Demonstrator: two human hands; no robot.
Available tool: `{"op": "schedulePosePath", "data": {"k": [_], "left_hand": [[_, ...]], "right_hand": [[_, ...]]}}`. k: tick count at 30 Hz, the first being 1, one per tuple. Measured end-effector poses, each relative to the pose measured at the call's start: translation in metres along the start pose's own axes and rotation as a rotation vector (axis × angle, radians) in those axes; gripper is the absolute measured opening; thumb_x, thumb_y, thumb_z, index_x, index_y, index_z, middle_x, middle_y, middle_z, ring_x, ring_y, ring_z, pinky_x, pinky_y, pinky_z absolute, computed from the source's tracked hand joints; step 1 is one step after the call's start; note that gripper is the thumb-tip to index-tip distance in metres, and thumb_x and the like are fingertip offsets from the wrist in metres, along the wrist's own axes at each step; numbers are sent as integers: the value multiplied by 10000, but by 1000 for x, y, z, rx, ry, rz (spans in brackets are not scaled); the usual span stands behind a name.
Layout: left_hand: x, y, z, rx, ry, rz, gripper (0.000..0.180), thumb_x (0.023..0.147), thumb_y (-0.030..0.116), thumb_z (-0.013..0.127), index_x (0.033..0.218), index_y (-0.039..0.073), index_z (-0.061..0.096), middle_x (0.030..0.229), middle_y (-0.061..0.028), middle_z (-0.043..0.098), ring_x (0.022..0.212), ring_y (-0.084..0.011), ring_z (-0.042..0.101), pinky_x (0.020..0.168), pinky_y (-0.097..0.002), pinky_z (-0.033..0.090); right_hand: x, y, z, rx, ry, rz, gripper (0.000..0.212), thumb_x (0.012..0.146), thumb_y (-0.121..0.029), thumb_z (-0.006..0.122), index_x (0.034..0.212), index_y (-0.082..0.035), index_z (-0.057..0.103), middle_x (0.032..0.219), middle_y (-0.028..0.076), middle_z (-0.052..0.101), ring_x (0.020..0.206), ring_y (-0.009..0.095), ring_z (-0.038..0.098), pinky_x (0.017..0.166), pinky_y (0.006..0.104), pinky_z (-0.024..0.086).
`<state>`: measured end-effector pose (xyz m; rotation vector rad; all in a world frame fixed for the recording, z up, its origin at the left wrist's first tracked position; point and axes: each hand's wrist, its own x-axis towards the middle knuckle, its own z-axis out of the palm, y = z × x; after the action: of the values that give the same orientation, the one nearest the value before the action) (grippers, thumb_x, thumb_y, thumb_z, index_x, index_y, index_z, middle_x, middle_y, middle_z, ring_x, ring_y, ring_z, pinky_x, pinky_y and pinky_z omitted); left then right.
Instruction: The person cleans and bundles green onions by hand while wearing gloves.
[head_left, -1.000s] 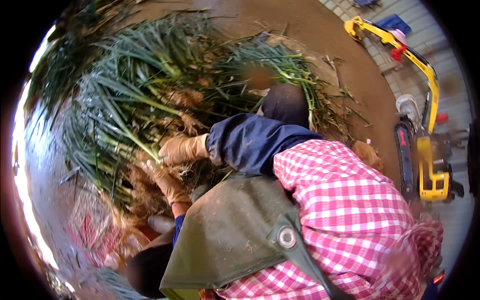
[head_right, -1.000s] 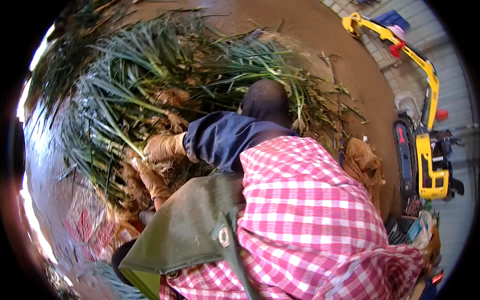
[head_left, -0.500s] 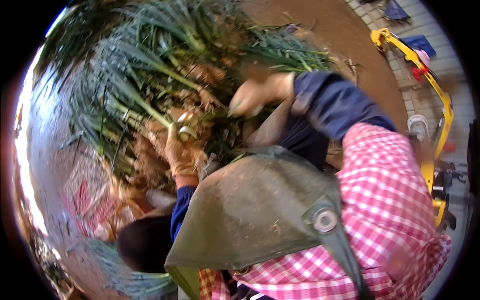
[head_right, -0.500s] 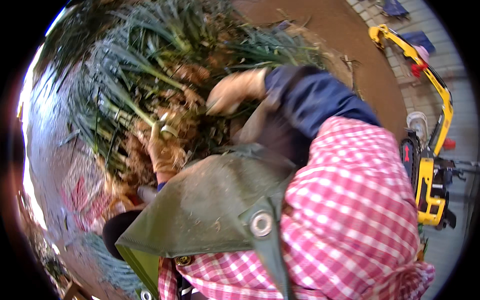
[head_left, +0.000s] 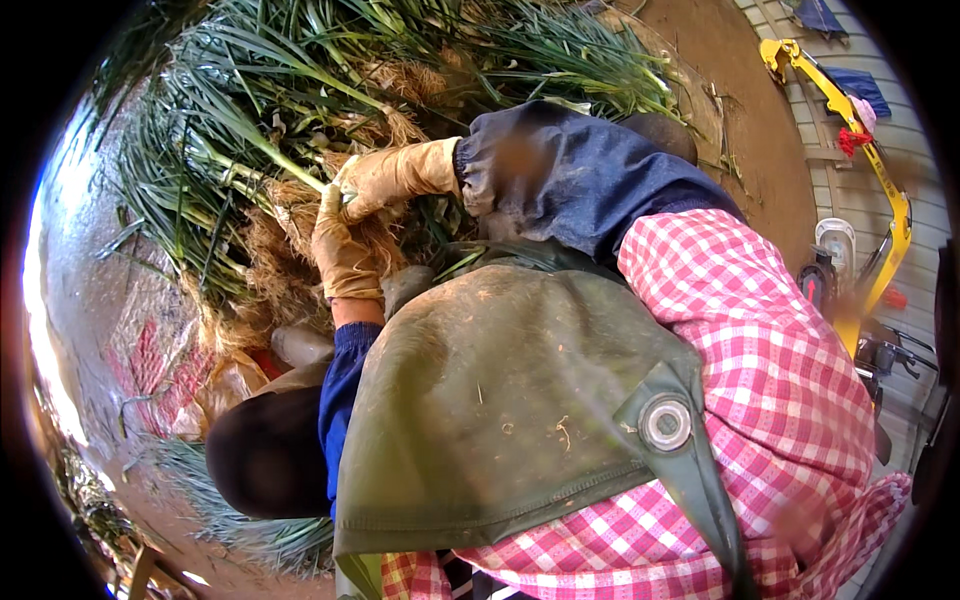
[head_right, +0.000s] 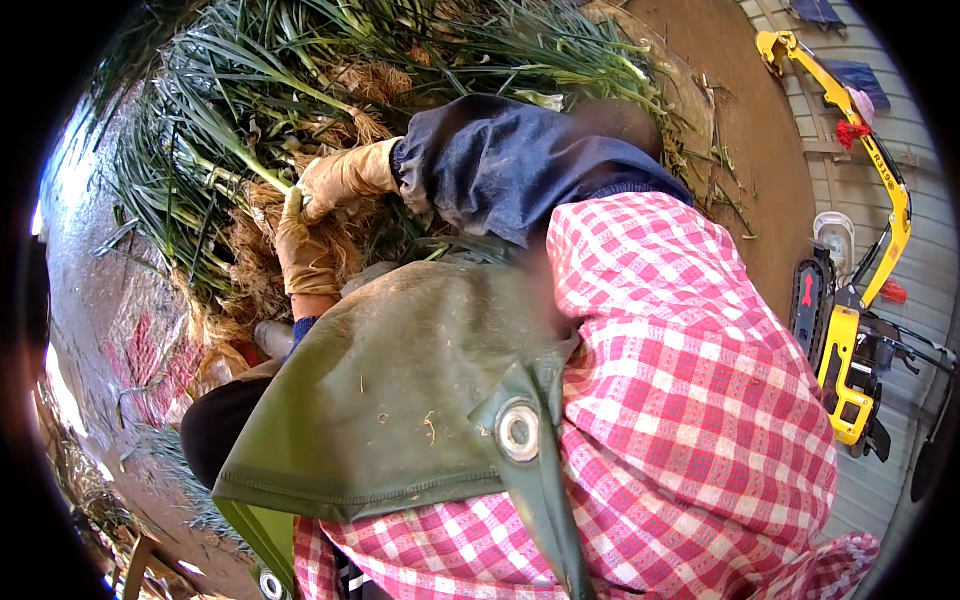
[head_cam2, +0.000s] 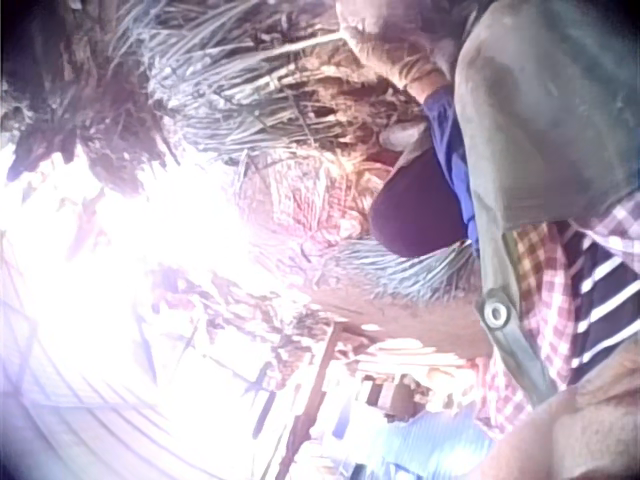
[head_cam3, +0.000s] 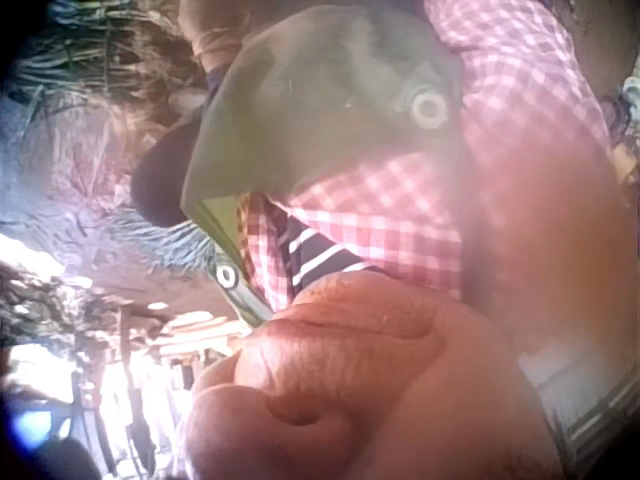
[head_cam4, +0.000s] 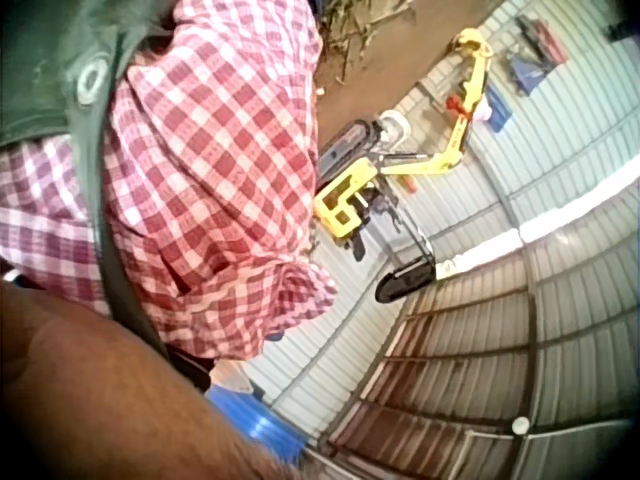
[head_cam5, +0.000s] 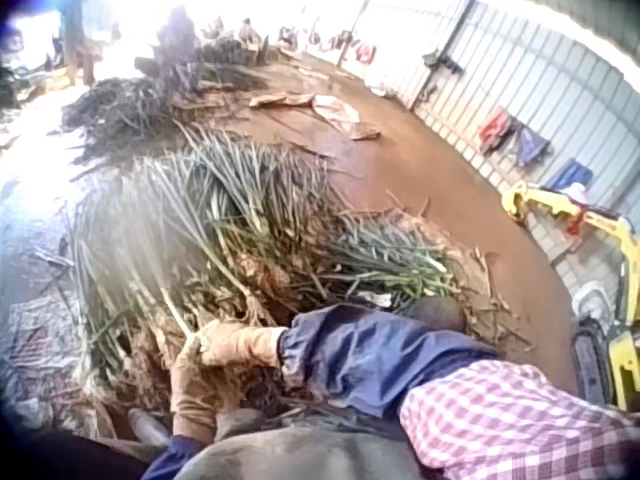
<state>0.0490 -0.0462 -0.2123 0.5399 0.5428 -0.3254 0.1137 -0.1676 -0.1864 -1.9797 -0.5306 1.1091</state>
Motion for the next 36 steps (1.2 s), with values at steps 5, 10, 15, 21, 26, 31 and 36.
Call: {"op": "schedulePosePath", "data": {"k": [5,10,15,21,26,31,36], "left_hand": [[11,9,-31,77,171,277,338,951,248,421,1005,-37,595,1028,-172,631,901,-236,632,790,-333,520],[9,8,-28,169,179,248,355,958,260,392,995,-37,583,971,-195,648,896,-300,647,813,-367,517],[1,9,-24,166,164,214,350,951,246,407,1010,-56,574,973,-215,639,909,-312,640,845,-385,513],[7,3,-33,192,172,134,386,954,284,413,1080,-53,555,1035,-213,618,973,-329,607,905,-415,469],[22,-8,-24,261,115,109,399,958,295,414,1123,-46,540,1058,-210,614,998,-329,592,924,-425,454],[36,-20,-23,253,47,83,393,959,295,411,1111,-44,540,1057,-207,612,991,-322,593,918,-419,456],[38,-6,-28,270,39,116,388,959,294,408,1100,-42,540,1056,-204,611,985,-316,594,912,-414,458]], "right_hand": [[-29,13,-7,-229,-134,-50,330,891,-425,521,805,-123,624,600,5,601,459,82,526,470,251,417],[-15,139,-38,-721,-101,385,620,799,-476,566,1245,-47,523,1222,178,548,1159,286,502,927,407,402],[2,161,61,-552,332,505,973,688,-656,617,1414,-96,293,1472,208,187,1263,421,339,994,505,348],[-7,197,105,-913,114,298,595,773,-461,590,1216,-70,516,1242,203,479,1049,373,525,768,461,464],[13,280,91,-671,155,61,125,684,-124,590,714,-38,676,779,127,660,726,309,632,597,406,527],[-35,211,-19,-940,79,262,131,685,-130,602,769,-92,696,795,94,665,732,293,633,606,403,513],[-156,207,-186,-1070,337,434,173,716,-175,592,693,-15,651,628,171,581,564,301,571,502,434,460]]}}
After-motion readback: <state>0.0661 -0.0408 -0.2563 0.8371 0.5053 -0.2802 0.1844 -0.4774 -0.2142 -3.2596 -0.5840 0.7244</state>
